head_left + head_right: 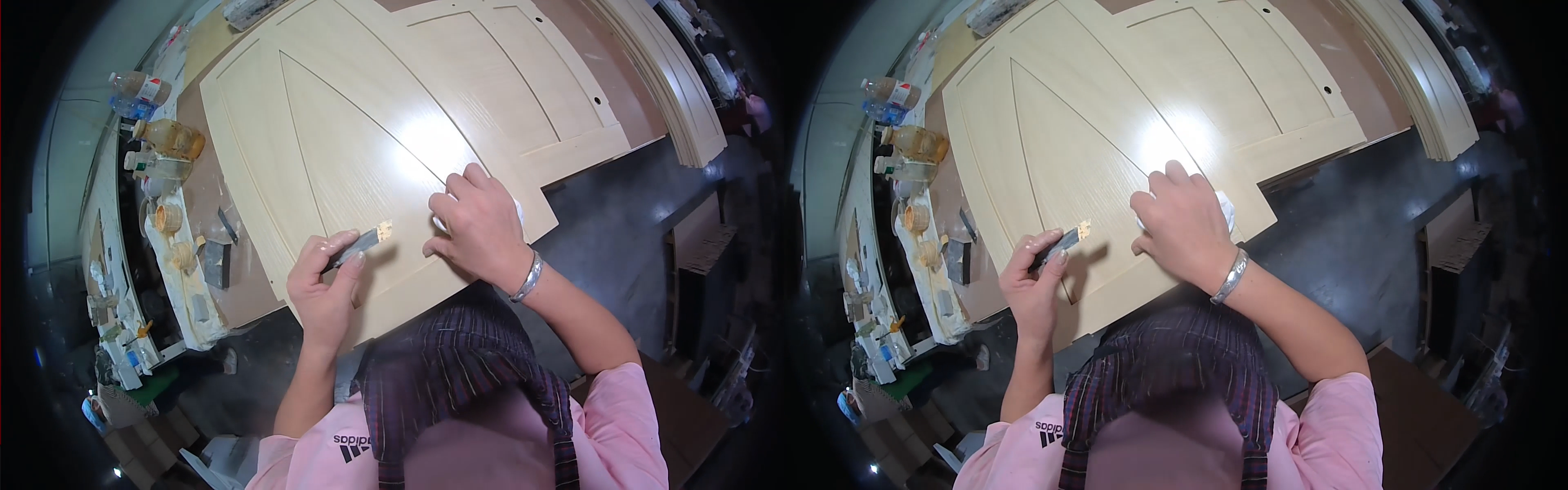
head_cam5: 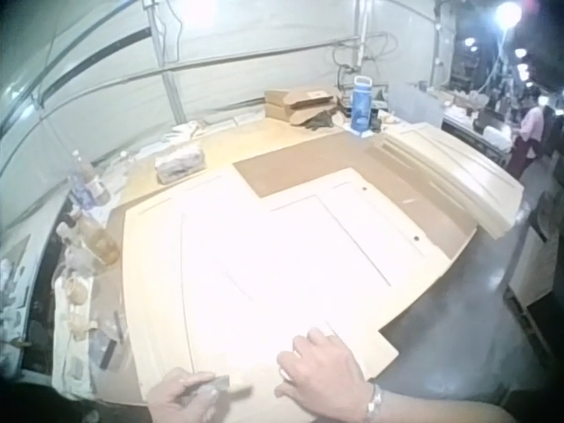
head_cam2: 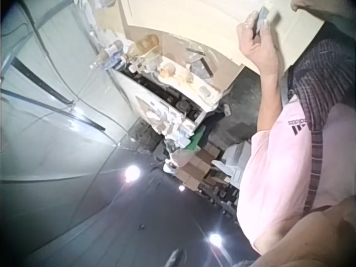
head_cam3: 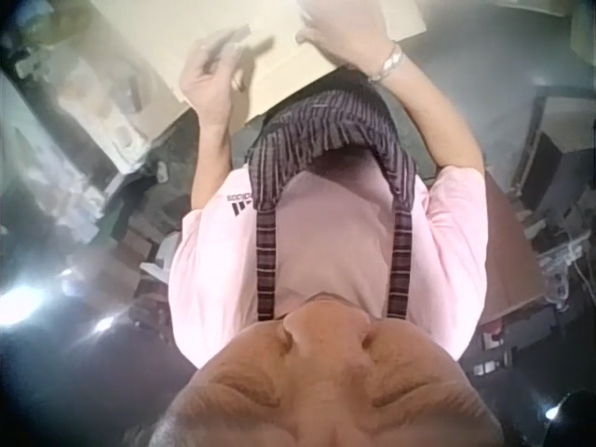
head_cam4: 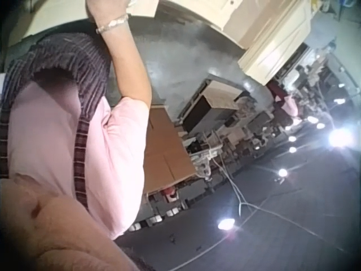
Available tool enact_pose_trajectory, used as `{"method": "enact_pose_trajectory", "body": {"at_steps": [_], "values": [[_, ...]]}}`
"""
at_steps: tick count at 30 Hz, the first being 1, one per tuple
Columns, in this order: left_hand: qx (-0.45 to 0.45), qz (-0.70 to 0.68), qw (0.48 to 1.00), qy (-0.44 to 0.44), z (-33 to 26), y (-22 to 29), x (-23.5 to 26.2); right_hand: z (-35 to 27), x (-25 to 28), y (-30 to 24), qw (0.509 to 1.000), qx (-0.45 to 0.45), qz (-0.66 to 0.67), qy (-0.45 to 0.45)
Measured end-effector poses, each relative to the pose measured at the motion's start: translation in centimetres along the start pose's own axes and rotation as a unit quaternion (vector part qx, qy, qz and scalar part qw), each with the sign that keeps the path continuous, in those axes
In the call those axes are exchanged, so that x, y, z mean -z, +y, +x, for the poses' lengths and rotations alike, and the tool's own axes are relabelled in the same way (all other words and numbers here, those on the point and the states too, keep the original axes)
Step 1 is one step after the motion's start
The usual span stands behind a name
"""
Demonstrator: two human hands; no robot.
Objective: The person wipes down wooden cabinet doors with a cloth and applies a substance from a container to the joints using a small applicator. They handle multiple panels, flipping them over and cleaning the edges and surfaces one by one at a workbench.
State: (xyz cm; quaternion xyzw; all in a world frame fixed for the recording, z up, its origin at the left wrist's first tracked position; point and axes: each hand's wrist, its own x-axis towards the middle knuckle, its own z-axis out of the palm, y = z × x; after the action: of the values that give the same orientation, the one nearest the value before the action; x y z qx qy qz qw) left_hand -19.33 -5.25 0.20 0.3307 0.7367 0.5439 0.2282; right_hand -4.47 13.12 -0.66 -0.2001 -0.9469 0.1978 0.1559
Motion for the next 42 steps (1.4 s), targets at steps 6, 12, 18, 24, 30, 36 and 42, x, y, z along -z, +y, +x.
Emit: {"method": "enact_pose_trajectory", "body": {"at_steps": [6,12,18,24,30,36,42], "values": [[-0.007,-0.011,1.000,0.016,0.0,0.1,0.3,0.4,-0.3,-0.2,0.999,-0.007,-0.010,-0.034],[-0.047,0.027,0.999,-0.003,-0.1,-0.2,-0.3,0.4,-0.7,0.9,1.000,0.010,-0.017,0.010],[-0.170,0.154,0.972,-0.042,-0.2,-0.7,-1.9,0.7,2.4,5.9,0.967,-0.122,-0.042,0.220],[-0.159,0.172,0.971,-0.044,0.2,-2.2,-1.5,0.7,-0.8,7.2,0.966,-0.101,-0.116,0.209],[-0.134,0.166,0.976,0.054,1.1,-1.6,3.8,0.3,0.4,7.3,0.968,-0.118,-0.081,0.205],[-0.030,0.280,0.903,0.324,0.5,-9.5,19.7,0.2,-0.7,7.4,0.973,-0.081,-0.110,0.188],[0.013,0.346,0.833,0.431,3.9,-19.2,34.3,0.1,-0.8,8.3,0.973,-0.076,-0.133,0.172]]}}
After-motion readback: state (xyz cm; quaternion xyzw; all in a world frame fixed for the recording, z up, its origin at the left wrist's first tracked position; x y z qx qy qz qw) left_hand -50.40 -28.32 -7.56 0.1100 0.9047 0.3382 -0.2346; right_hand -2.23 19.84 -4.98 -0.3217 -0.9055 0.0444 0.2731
